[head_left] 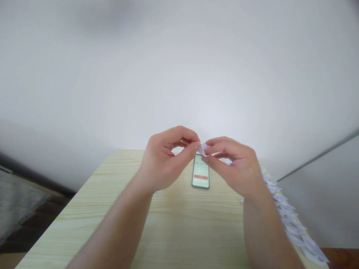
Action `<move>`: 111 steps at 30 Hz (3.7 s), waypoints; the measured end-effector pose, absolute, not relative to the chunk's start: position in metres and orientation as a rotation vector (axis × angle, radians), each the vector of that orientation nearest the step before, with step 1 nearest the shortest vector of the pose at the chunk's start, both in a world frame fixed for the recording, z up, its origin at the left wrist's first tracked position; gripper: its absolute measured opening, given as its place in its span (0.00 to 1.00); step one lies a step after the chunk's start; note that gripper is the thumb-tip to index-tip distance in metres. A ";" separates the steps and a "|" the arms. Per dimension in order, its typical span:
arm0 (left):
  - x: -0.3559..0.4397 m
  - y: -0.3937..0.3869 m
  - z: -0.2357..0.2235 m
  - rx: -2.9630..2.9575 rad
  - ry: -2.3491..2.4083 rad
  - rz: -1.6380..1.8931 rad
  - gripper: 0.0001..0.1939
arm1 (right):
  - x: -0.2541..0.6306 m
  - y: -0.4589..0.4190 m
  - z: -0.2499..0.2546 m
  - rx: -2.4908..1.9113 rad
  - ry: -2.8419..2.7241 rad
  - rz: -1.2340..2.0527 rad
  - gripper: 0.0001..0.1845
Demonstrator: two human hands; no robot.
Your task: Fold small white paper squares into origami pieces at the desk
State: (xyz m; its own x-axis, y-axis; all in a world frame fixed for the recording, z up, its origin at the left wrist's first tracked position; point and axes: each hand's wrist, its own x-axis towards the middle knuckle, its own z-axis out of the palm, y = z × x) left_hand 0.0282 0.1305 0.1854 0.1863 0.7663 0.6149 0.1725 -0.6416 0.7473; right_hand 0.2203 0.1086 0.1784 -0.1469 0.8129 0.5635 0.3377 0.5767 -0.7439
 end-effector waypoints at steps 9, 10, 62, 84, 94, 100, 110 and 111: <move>0.030 0.135 0.182 1.644 0.671 1.510 0.01 | 0.217 0.107 0.176 -0.831 -1.557 0.673 0.01; 0.030 0.135 0.182 1.629 0.655 1.500 0.01 | 0.216 0.107 0.176 -0.838 -1.544 0.682 0.02; 0.027 0.136 0.181 1.743 0.665 1.323 0.05 | 0.221 0.105 0.181 -0.988 -1.640 0.623 0.09; 0.023 0.132 0.186 1.941 0.773 1.213 0.13 | 0.224 0.106 0.181 -0.986 -1.616 0.723 0.12; 0.017 0.137 0.187 1.870 0.809 1.250 0.14 | 0.237 0.109 0.186 -0.872 -1.539 0.655 0.05; 0.016 0.139 0.188 1.751 0.655 1.167 0.17 | 0.235 0.108 0.183 -0.778 -1.559 0.693 0.08; 0.016 0.141 0.186 1.633 0.512 1.051 0.16 | 0.235 0.098 0.191 -0.776 -1.609 0.530 0.08; 0.016 0.141 0.186 1.630 0.512 1.046 0.16 | 0.235 0.098 0.191 -0.769 -1.617 0.508 0.08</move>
